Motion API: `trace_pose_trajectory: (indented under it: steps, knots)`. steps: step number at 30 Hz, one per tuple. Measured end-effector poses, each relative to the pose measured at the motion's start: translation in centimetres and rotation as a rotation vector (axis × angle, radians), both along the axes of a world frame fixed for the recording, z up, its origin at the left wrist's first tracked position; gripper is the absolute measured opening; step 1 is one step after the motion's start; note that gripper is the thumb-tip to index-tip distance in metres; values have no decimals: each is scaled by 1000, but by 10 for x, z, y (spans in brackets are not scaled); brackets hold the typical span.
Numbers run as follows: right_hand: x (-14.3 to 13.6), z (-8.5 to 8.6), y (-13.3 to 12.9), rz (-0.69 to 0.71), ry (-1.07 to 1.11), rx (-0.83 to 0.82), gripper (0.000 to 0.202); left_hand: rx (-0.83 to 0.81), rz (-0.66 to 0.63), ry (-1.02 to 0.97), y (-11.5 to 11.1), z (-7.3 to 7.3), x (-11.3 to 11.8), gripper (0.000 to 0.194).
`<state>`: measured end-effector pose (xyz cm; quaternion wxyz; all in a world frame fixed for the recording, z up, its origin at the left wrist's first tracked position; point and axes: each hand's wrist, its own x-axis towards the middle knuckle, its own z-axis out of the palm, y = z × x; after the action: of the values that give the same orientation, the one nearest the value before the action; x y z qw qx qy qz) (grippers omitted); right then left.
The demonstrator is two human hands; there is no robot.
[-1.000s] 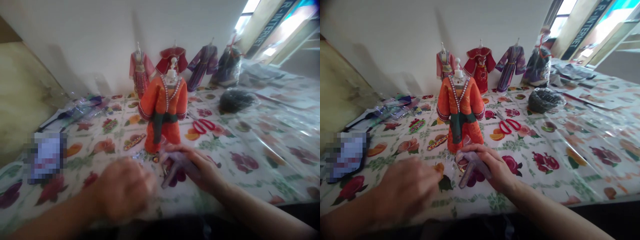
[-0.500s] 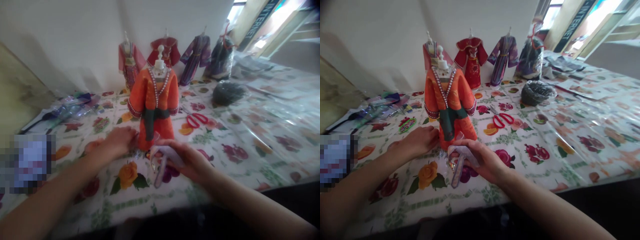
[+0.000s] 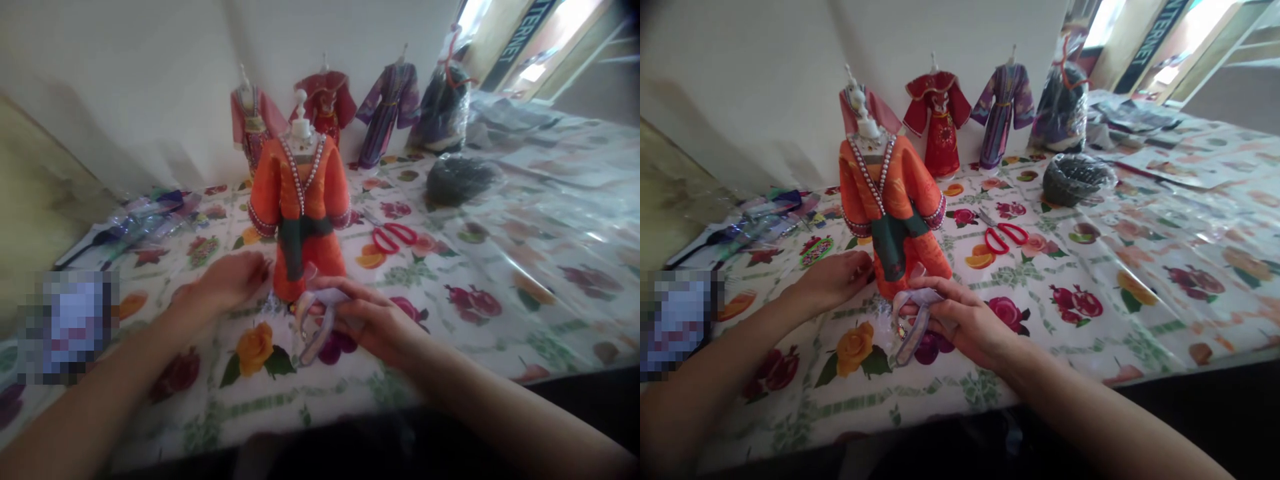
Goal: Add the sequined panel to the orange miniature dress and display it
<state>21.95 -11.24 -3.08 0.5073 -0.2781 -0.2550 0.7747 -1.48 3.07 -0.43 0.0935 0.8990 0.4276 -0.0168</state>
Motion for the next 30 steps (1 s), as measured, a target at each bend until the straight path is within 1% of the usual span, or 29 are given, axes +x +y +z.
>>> trace_pose_trajectory:
  steps: [2, 5, 8, 11, 14, 19, 23, 28, 30]
  knots:
    - [0, 1, 0, -14, -13, -16, 37, 53, -14, 17, -1, -1, -2, 27]
    - [1, -2, 0, -23, -34, -10, 34, 145, -72, 47, -2, -2, 0, 28]
    - [2, -8, 1, -10, -50, 11, 34, 177, -89, 99, -2, -3, 7, 31]
    - [2, -11, 1, 6, -69, 18, 34, 155, -78, 142, -1, -3, 12, 33]
    - [2, -13, 1, -4, -87, -1, 34, 162, -45, 123, 1, -5, 14, 30]
    - [3, -15, 2, 1, -89, -12, 30, 169, -25, 90, 4, -12, 11, 27]
    - [3, -15, 3, 5, -88, -6, 30, 150, -18, 63, 6, -13, 8, 24]
    - [2, -13, 2, 7, -85, -14, 31, 94, 10, -4, 6, -9, 0, 14]
    - [2, -12, 2, 1, -90, -16, 30, -13, 60, -121, 5, -8, -8, 12]
